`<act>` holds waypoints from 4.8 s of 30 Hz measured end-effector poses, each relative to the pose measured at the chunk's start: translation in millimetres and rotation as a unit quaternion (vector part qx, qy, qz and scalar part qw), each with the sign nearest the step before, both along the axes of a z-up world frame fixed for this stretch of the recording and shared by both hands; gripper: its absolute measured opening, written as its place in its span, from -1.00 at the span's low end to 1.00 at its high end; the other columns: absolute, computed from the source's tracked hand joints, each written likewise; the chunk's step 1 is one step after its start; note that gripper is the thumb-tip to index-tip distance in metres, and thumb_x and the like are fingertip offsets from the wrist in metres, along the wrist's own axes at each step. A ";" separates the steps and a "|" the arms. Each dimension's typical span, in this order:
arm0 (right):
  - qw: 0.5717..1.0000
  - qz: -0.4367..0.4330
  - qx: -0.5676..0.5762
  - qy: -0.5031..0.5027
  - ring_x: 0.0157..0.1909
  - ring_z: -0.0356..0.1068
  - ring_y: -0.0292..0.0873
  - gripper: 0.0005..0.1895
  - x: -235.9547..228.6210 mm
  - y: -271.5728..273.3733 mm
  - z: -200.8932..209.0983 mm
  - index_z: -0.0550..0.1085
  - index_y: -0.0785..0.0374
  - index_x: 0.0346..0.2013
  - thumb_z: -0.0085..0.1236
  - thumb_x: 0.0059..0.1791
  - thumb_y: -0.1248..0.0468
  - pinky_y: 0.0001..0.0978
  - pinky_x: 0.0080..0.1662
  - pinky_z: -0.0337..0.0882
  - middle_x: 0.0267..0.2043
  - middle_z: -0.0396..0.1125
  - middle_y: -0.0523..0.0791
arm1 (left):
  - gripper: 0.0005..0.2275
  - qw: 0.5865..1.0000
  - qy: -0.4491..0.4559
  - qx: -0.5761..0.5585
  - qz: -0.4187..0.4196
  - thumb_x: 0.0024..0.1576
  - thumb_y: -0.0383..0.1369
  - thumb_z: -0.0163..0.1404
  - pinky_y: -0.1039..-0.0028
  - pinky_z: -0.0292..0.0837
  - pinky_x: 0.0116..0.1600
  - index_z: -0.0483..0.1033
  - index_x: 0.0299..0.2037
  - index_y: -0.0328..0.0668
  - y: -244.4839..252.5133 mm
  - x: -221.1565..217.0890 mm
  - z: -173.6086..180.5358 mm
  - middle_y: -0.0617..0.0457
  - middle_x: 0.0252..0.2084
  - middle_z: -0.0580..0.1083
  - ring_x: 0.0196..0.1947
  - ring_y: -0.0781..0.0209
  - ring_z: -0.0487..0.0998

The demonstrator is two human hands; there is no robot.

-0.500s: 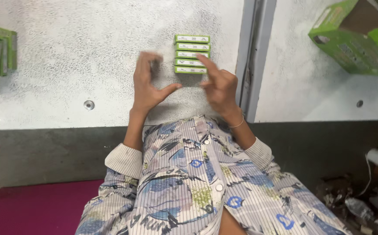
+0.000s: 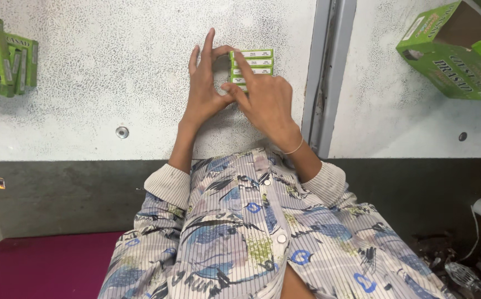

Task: The person opens small green boxes labeled 'Prasad' and removes pink and blue candle sticks. They assemble the candle sticks by inserting a wick into each stick and then place the assembled candles back into the boxes. The person repeats this process for multiple boxes.

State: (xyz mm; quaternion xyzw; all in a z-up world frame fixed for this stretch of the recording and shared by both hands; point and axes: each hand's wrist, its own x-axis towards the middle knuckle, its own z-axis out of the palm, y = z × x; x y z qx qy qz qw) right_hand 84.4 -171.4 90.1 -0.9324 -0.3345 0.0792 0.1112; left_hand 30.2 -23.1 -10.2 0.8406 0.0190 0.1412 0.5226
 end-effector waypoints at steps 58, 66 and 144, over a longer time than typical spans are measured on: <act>0.814 -0.017 0.477 0.331 -0.54 -0.18 -0.35 -0.17 -30.5 -96.2 -90.2 -0.01 0.17 -0.65 -0.48 0.09 -0.48 -0.40 -0.44 -0.18 -0.63 -0.13 -0.26 | 0.01 0.997 -0.024 0.078 -0.004 -0.03 0.00 0.40 -0.04 -0.22 0.60 -0.05 0.52 -0.10 -1.3 0.4 -0.4 0.08 0.29 0.43 0.33 0.14 0.45; 0.815 -0.143 0.496 0.263 -0.46 0.07 -0.37 -0.48 -27.2 -93.2 -103.8 0.23 0.16 -0.50 0.04 0.13 -0.13 -0.49 -0.44 0.14 -0.46 0.12 -0.25 | 0.00 0.990 -0.021 0.136 -0.024 -0.02 -0.01 0.36 -0.07 -0.26 0.58 -0.05 0.51 -0.18 -1.8 -0.2 2.1 -0.06 0.30 0.38 0.35 0.05 0.38; 0.901 -0.313 0.277 -0.119 0.33 0.16 -0.05 -0.34 -14.9 -54.2 -107.7 0.23 0.24 0.40 0.12 0.16 -0.07 -0.16 0.28 0.32 0.36 0.08 -0.02 | -0.35 0.962 0.012 0.154 0.227 0.22 -0.06 0.23 0.00 0.07 0.41 0.22 0.38 -0.24 46.6 -28.3 -0.4 -0.08 0.26 0.39 0.31 -0.04 0.33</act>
